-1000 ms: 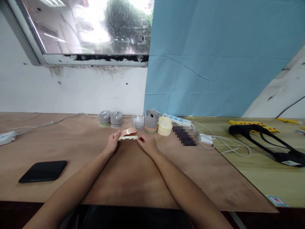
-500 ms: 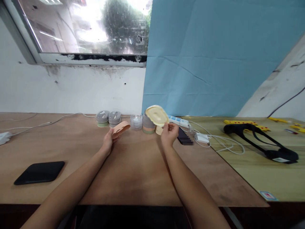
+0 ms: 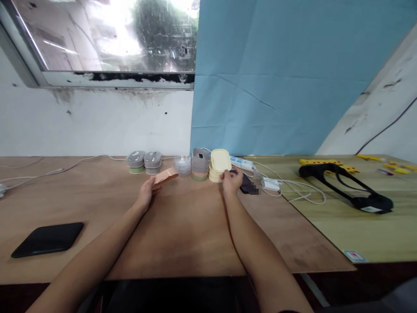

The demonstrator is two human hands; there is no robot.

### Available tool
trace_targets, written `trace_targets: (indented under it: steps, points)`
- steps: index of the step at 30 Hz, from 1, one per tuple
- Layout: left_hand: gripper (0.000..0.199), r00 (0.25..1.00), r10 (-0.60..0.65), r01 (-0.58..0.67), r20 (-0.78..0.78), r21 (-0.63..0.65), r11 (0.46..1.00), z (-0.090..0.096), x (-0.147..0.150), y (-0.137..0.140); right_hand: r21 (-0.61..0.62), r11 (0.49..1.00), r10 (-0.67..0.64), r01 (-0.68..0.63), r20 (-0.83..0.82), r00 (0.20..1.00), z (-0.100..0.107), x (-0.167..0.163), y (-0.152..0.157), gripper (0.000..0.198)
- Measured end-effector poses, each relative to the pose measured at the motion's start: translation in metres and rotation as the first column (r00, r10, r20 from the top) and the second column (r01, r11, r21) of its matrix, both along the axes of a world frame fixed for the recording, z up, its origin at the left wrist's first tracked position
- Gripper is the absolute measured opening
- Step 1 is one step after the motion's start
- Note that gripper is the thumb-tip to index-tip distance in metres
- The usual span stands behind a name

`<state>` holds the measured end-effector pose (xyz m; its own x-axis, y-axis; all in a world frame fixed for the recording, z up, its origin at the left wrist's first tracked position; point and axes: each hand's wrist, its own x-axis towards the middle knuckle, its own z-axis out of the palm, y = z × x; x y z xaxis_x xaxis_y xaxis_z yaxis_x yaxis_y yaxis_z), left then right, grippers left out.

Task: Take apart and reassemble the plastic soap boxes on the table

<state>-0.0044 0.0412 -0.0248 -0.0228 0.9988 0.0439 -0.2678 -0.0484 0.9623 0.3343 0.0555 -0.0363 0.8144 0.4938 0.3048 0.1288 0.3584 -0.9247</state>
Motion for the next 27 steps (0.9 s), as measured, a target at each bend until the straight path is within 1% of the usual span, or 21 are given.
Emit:
trace_targets:
  steps: [3, 5, 6, 7, 9, 11, 13, 15, 18, 21, 24, 25, 27]
  points:
    - [0.063, 1.0, 0.004, -0.004, -0.026, -0.016, 1.0, 0.0, 0.0, 0.0, 0.011, 0.998, 0.057, -0.056, -0.049, 0.997, 0.0, -0.006, 0.002, 0.056]
    - [0.063, 1.0, 0.001, -0.001, -0.032, -0.018, 1.0, 0.0, 0.0, -0.001, -0.012, 0.996, 0.085, -0.086, -0.063, 0.994, -0.001, -0.007, 0.002, 0.054]
    - [0.063, 0.999, -0.004, 0.004, -0.032, -0.016, 1.0, 0.001, 0.0, -0.001, -0.032, 0.997, 0.075, -0.077, -0.054, 0.996, -0.002, -0.007, 0.003, 0.052]
    - [0.063, 0.999, -0.011, 0.01, -0.031, -0.015, 1.0, 0.001, 0.0, -0.001, -0.053, 0.997, 0.047, -0.048, -0.026, 0.999, -0.004, -0.006, 0.003, 0.05]
    - [0.062, 0.999, -0.017, 0.017, -0.031, -0.012, 1.0, 0.002, 0.0, -0.001, -0.087, 0.994, -0.053, 0.061, 0.087, 0.995, -0.006, -0.003, 0.003, 0.046]
    - [0.062, 0.999, -0.019, 0.018, -0.037, -0.008, 1.0, 0.002, 0.0, -0.001, -0.097, 0.976, -0.166, 0.195, 0.25, 0.954, -0.009, 0.002, 0.002, 0.043]
    - [0.061, 0.999, -0.028, 0.028, -0.043, 0.003, 1.0, 0.002, 0.0, -0.001, -0.091, 0.958, -0.218, 0.272, 0.381, 0.898, -0.011, 0.006, 0.001, 0.043]
    - [0.06, 0.998, -0.035, 0.035, -0.049, 0.01, 0.999, 0.002, 0.0, -0.002, -0.095, 0.961, -0.188, 0.259, 0.462, 0.867, -0.013, 0.007, 0.001, 0.047]
    - [0.06, 0.998, -0.031, 0.032, -0.062, 0.016, 0.999, 0.001, 0.0, -0.002, -0.122, 0.979, -0.076, 0.166, 0.535, 0.842, -0.017, 0.007, 0.003, 0.054]
    - [0.061, 0.997, -0.035, 0.036, -0.073, 0.015, 0.999, 0.001, 0.0, -0.002, -0.155, 0.983, 0.007, 0.102, 0.58, 0.814, -0.019, 0.006, 0.005, 0.065]
    - [0.063, 0.996, -0.035, 0.036, -0.08, 0.006, 0.999, 0.0, -0.001, 0.0, -0.195, 0.977, 0.047, 0.088, 0.596, 0.801, -0.02, 0.005, 0.005, 0.08]
    - [0.063, 0.996, -0.033, 0.033, -0.08, 0.006, 0.999, 0.0, -0.001, 0.0, -0.204, 0.975, 0.056, 0.084, 0.597, 0.8, -0.02, 0.005, 0.005, 0.083]
    - [0.063, 0.997, -0.026, 0.027, -0.075, 0.011, 1.0, -0.001, -0.001, 0.001, -0.208, 0.975, 0.061, 0.08, 0.594, 0.802, -0.02, 0.006, 0.004, 0.081]
